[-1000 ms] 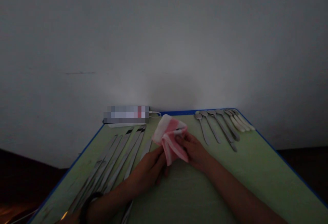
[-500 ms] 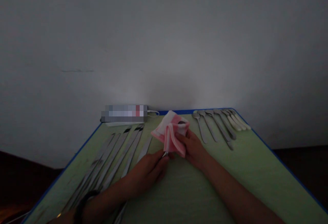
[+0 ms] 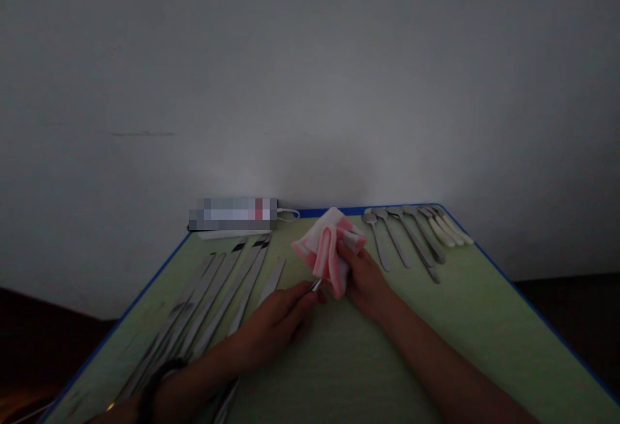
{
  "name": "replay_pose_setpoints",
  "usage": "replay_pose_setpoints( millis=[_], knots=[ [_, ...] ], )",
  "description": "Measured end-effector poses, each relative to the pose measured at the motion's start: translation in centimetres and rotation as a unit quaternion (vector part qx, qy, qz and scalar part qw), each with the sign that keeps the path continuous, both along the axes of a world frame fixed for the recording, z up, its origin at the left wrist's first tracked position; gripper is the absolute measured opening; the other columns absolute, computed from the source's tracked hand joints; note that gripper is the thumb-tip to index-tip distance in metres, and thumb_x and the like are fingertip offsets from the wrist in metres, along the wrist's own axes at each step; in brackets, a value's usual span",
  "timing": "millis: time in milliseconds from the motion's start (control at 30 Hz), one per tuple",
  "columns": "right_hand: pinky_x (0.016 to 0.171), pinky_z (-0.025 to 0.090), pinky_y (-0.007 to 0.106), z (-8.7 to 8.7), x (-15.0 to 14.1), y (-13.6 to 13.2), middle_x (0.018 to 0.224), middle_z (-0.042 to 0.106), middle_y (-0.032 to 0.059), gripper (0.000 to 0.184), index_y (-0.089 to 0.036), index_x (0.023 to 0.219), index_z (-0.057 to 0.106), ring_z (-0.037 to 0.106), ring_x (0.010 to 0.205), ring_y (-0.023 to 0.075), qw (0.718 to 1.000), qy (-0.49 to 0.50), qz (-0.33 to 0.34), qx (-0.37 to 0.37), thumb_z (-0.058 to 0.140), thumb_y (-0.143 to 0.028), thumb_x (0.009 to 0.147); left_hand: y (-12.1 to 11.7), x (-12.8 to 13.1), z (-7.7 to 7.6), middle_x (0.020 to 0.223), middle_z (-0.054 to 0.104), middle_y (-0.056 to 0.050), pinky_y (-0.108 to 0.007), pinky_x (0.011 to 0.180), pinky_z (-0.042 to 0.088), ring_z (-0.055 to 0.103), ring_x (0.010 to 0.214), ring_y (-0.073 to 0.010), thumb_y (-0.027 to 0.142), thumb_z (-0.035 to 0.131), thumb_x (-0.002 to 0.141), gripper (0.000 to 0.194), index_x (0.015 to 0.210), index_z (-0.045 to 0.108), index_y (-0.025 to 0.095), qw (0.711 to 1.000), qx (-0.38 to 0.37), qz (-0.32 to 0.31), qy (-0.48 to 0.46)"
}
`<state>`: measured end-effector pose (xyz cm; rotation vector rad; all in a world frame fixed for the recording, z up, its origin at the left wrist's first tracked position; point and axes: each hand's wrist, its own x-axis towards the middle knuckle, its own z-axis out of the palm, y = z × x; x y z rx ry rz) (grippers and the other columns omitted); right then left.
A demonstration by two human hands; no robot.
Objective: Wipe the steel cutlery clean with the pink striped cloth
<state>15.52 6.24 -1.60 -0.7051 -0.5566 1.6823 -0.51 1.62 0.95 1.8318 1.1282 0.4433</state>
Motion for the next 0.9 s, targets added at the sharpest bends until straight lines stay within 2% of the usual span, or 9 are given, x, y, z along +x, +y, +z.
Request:
replay_pose_setpoints(
  millis=[133,233,400,600,700,800,900],
  knots=[
    [0.071,0.046,0.03,0.18,0.24,0.36,0.078,0.065,0.0013,0.021,-0.02,0.086,0.062,0.058,0.076,0.0177,0.998,0.053,0.03,-0.001,0.06,-0.032,0.068,0.24,-0.08,-0.39,0.055,0.045,0.006,-0.02,0.05,0.038,0.043,0.049,-0.0101,0.041,0.031,0.093,0.031,0.08,0.048,0.019,0.997,-0.013,0.061,-0.042],
    [0.069,0.046,0.03,-0.04,0.27,0.69,0.074,0.064,0.0007,0.017,-0.021,0.082,0.061,0.057,0.073,0.0176,0.997,0.072,0.029,-0.014,0.056,-0.032,0.07,0.36,-0.11,-0.52,0.052,0.043,0.007,-0.02,0.048,0.037,0.041,0.045,-0.0098,0.043,0.028,0.094,0.034,0.079,0.046,0.019,0.995,-0.023,0.084,-0.048],
    [0.068,0.044,0.027,-0.56,-0.13,0.64,0.075,0.063,0.0008,0.024,-0.019,0.083,0.062,0.055,0.07,0.0145,0.999,0.047,-0.012,-0.015,0.063,-0.039,0.072,0.18,-0.06,-0.51,0.054,0.046,0.007,-0.02,0.049,0.036,0.043,0.047,-0.0097,0.041,0.03,0.094,0.03,0.083,0.048,0.019,0.998,-0.001,0.055,-0.023],
    [0.055,0.038,0.023,-0.23,-0.05,-0.01,0.064,0.06,-0.0011,0.031,-0.015,0.077,0.062,0.049,0.057,0.0105,0.999,-0.048,-0.017,0.007,0.067,-0.044,0.067,-0.07,-0.02,-0.35,0.058,0.05,0.005,-0.021,0.053,0.038,0.048,0.052,-0.0111,0.037,0.032,0.093,0.027,0.079,0.047,0.019,0.999,0.033,0.021,0.03],
    [0.059,0.042,0.025,-0.17,-0.04,0.13,0.069,0.063,0.0,0.033,-0.017,0.082,0.063,0.054,0.063,0.0128,0.998,-0.04,-0.04,-0.003,0.066,-0.046,0.068,-0.01,0.01,-0.06,0.059,0.051,0.004,-0.021,0.053,0.038,0.048,0.052,-0.0113,0.036,0.03,0.094,0.028,0.081,0.048,0.019,0.998,0.037,0.018,0.038],
    [0.067,0.046,0.029,-0.4,0.09,0.49,0.076,0.065,0.0026,0.036,-0.017,0.087,0.063,0.058,0.072,0.0166,0.997,-0.011,-0.057,-0.049,0.059,-0.049,0.073,0.02,0.06,0.18,0.06,0.052,0.004,-0.021,0.053,0.038,0.05,0.053,-0.0117,0.036,0.032,0.093,0.028,0.083,0.051,0.018,0.998,0.046,0.013,0.048],
    [0.071,0.049,0.033,-0.81,0.47,0.68,0.089,0.065,0.0061,0.038,-0.017,0.095,0.061,0.059,0.082,0.0194,0.998,-0.053,-0.041,-0.014,0.047,-0.049,0.082,0.02,0.15,0.19,0.056,0.051,0.004,-0.021,0.051,0.037,0.049,0.05,-0.0118,0.037,0.031,0.093,0.031,0.087,0.054,0.018,0.997,0.046,0.016,0.056]
  ],
)
